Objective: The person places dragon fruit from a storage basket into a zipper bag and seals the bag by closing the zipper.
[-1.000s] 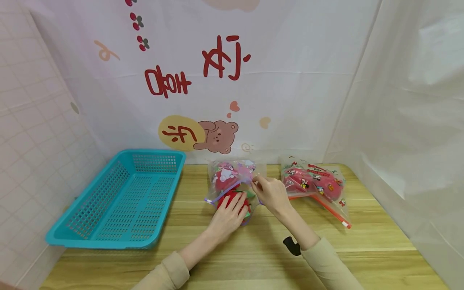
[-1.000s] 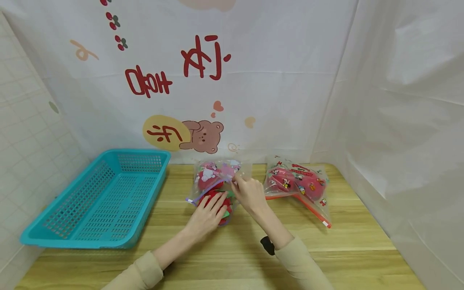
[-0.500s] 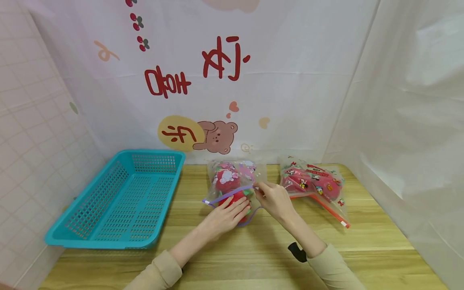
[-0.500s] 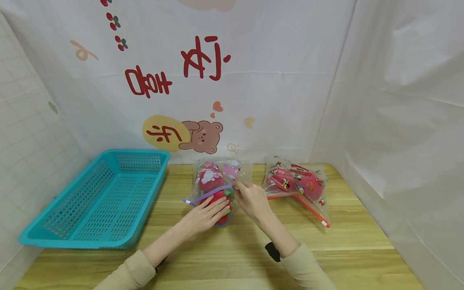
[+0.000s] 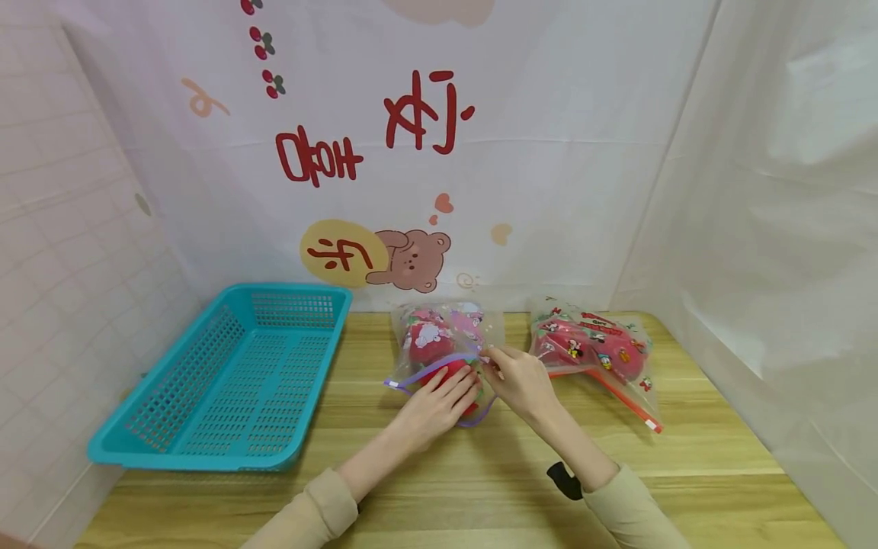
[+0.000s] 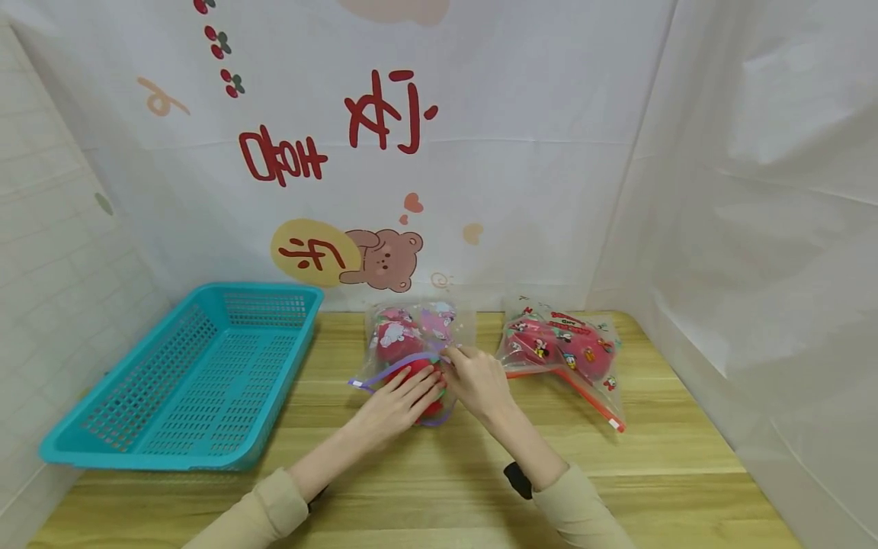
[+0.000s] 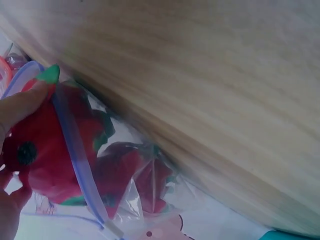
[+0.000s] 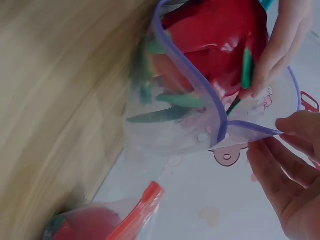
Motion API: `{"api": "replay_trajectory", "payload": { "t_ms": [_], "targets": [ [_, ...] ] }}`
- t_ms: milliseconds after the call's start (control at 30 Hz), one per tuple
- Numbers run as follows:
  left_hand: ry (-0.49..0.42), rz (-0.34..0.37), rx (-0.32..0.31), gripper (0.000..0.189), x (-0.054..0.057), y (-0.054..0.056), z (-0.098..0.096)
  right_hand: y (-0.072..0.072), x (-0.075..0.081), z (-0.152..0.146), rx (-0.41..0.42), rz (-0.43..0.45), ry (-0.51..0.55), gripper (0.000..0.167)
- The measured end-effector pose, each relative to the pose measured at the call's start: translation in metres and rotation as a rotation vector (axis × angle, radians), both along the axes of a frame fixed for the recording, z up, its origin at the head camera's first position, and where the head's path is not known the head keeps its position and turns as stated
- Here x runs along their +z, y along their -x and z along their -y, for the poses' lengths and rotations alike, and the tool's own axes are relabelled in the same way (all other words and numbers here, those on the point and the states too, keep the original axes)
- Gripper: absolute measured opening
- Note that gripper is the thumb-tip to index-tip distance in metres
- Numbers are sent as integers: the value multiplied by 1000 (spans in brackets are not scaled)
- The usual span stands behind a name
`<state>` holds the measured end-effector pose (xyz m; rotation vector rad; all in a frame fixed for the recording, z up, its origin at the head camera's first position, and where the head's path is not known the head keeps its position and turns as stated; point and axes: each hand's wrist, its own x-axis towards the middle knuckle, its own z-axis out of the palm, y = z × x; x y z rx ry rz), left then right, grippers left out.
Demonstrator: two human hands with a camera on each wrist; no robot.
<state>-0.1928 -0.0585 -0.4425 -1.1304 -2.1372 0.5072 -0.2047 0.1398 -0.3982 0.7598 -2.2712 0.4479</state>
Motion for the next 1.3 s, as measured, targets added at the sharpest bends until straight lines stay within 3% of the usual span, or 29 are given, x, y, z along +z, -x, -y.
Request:
{"api": "replay_trajectory", "payload": {
  "t_ms": [267,433,567,667,800,1033,1167,1300],
  "targets": [
    [-53,100,-34,80,-2,2,7,-5,-8,-12,-81,143,-77,31],
    [-79,215,-56,74,4,1,8,-4,-10,-14,-78,159,-92,31],
    [-150,341,-29,75,10,1,7,-3,-9,-15,-84,156,-116,34],
    [-213,397,-12,78,11,1,6,-3,-8,-16,-88,162,-132,36],
    [-295,397,-24,79,11,1,5,-4,-6,-16,-93,195,-155,37],
    [-397,432,32,82,10,-1,-3,-4,-4,-15,-102,210,-171,36],
    [-396,364,38,81,5,0,-8,-4,-2,-15,-94,169,-121,29],
    [-330,276,23,76,-1,2,-13,-3,-1,-14,-77,150,-73,22]
  ]
}}
